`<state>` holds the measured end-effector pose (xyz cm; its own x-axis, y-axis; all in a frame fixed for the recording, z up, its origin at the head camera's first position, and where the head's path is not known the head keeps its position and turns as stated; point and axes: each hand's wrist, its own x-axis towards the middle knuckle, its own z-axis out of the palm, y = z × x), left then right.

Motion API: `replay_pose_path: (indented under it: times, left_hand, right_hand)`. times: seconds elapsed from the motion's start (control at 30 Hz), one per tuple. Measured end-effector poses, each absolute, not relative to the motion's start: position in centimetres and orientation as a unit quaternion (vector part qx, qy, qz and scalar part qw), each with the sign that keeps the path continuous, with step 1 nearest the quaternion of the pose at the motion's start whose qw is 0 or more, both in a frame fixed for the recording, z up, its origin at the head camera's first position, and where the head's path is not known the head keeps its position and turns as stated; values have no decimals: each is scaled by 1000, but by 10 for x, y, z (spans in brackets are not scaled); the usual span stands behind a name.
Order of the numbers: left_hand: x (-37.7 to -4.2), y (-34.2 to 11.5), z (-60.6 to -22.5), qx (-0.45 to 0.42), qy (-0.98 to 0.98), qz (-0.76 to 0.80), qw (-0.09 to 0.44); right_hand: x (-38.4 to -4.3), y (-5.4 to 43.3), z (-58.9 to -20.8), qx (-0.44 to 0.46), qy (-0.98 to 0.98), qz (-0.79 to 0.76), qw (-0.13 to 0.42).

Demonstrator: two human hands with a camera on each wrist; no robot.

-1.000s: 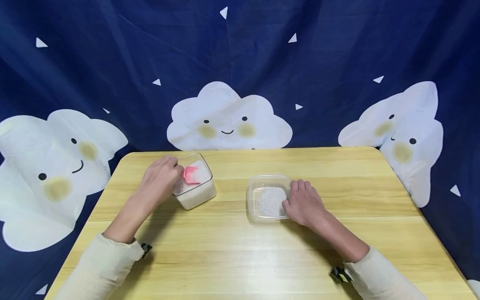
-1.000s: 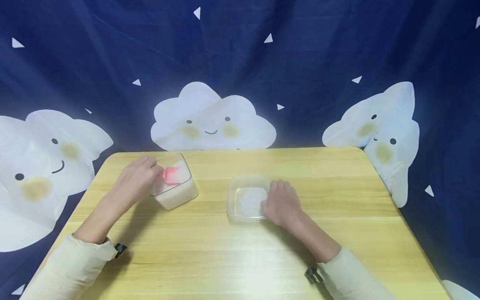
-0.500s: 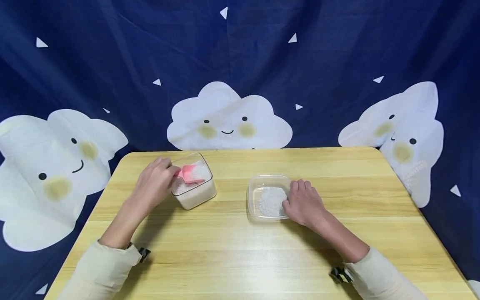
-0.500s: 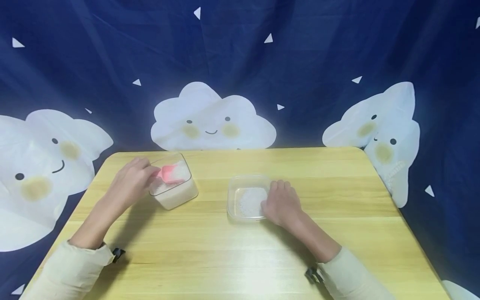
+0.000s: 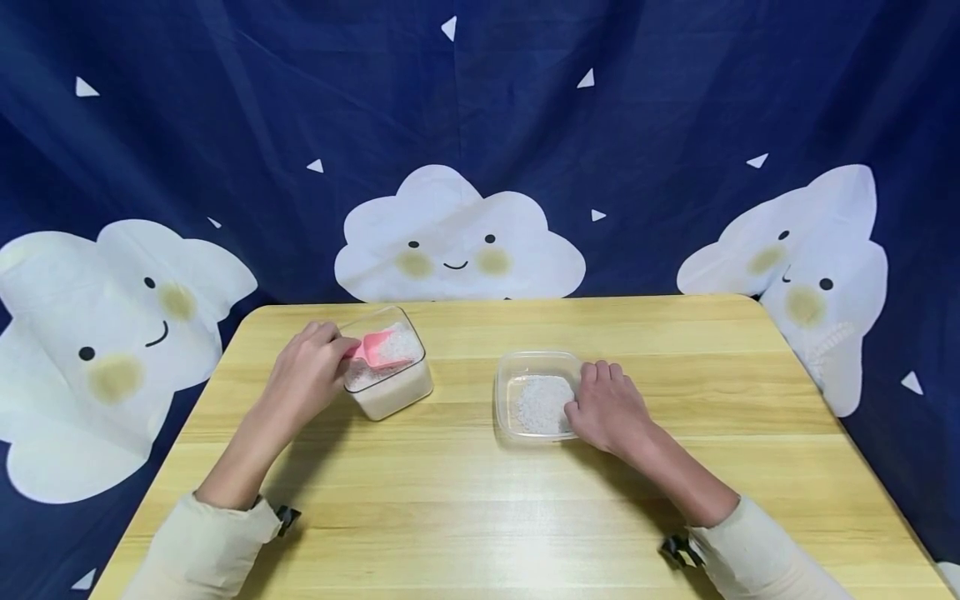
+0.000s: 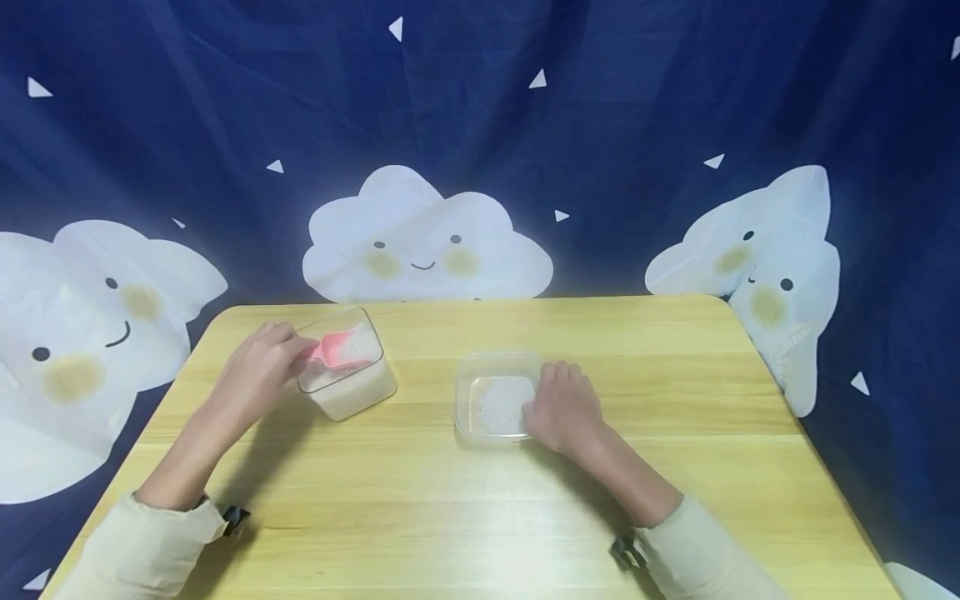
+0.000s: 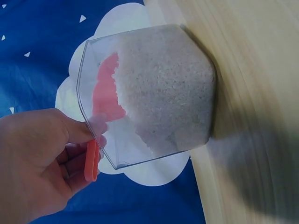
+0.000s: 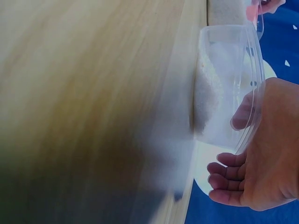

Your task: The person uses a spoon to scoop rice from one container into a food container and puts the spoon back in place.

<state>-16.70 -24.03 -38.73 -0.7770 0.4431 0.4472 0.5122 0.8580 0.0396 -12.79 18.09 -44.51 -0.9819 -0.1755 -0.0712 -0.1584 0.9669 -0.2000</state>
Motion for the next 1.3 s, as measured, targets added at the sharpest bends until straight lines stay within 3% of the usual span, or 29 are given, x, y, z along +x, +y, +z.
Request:
replay_pose_path:
  times: [1.03, 1.3]
  left_hand:
    - [-153, -247, -376, -197, -955, -141, 174]
    - [-152, -248, -375, -190, -953, -150, 184]
  right_hand:
    - [-128, 182, -447, -86, 990, -99, 45]
    - [-128, 181, -446, -85, 990, -98, 47]
